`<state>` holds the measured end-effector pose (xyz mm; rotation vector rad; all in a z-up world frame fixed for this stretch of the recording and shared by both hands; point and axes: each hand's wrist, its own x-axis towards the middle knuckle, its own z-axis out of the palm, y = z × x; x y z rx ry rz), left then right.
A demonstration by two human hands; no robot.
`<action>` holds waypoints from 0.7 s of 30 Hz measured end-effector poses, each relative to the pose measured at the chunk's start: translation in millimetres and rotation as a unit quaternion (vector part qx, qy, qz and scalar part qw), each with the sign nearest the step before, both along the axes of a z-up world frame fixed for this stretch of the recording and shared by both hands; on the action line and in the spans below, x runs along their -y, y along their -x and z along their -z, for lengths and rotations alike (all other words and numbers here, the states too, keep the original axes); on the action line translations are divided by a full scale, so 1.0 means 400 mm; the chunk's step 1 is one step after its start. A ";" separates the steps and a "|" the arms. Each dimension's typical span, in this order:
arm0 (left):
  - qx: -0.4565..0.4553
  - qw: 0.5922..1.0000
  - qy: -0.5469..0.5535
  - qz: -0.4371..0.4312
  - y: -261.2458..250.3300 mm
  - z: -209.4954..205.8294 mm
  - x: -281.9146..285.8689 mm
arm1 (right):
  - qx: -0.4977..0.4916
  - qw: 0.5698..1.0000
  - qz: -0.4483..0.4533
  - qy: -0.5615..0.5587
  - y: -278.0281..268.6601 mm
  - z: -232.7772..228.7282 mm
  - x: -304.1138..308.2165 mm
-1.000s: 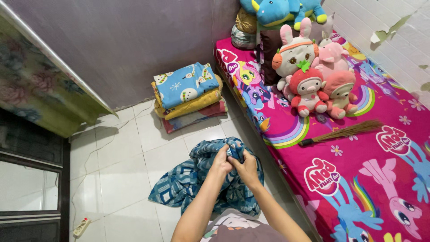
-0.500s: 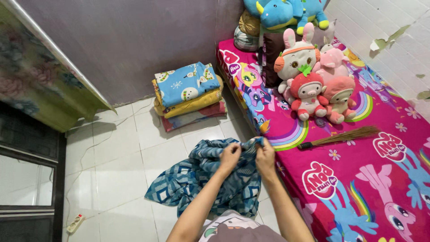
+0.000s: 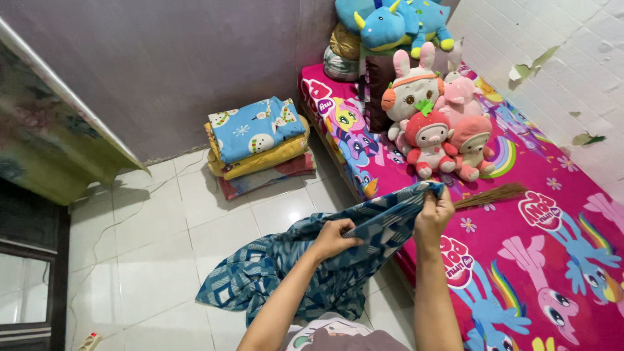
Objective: The person folds two blankets by hand and stacks them on top of a yellow pillow on the floor.
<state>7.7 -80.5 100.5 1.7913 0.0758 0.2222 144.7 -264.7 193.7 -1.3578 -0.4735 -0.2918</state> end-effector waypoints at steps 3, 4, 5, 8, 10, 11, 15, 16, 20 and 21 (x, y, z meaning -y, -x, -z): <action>-0.021 0.999 -0.040 0.006 0.013 0.040 0.023 | -0.041 0.997 -0.002 -0.059 -0.004 -0.005 0.028; -0.016 0.997 -0.076 0.007 0.020 0.054 0.031 | -0.038 0.997 -0.006 -0.060 0.001 -0.004 0.036; -0.017 0.997 -0.074 0.010 0.020 0.067 0.038 | -0.036 0.997 -0.011 -0.062 0.006 -0.003 0.043; -0.134 0.967 -0.205 0.071 0.026 0.098 0.064 | -0.038 0.997 -0.015 -0.069 0.016 -0.004 0.054; -0.021 0.960 -0.277 -0.039 0.038 0.105 0.081 | -0.045 0.995 -0.023 -0.088 0.024 -0.007 0.061; -0.021 0.960 -0.277 -0.036 0.043 0.104 0.085 | -0.051 0.992 -0.035 -0.109 0.029 -0.010 0.065; 0.082 0.925 -0.289 -0.234 0.052 0.107 0.071 | -0.043 0.994 -0.023 -0.094 0.046 -0.022 0.080; 0.097 0.918 -0.307 -0.231 0.051 0.118 0.061 | -0.040 0.994 -0.037 -0.098 0.050 -0.025 0.082; 0.127 0.935 -0.309 -0.119 0.026 0.191 0.034 | -0.044 0.992 -0.041 -0.110 0.063 -0.044 0.086; 0.062 0.962 -0.237 -0.118 0.021 0.207 0.032 | -0.043 0.992 -0.041 -0.111 0.060 -0.050 0.088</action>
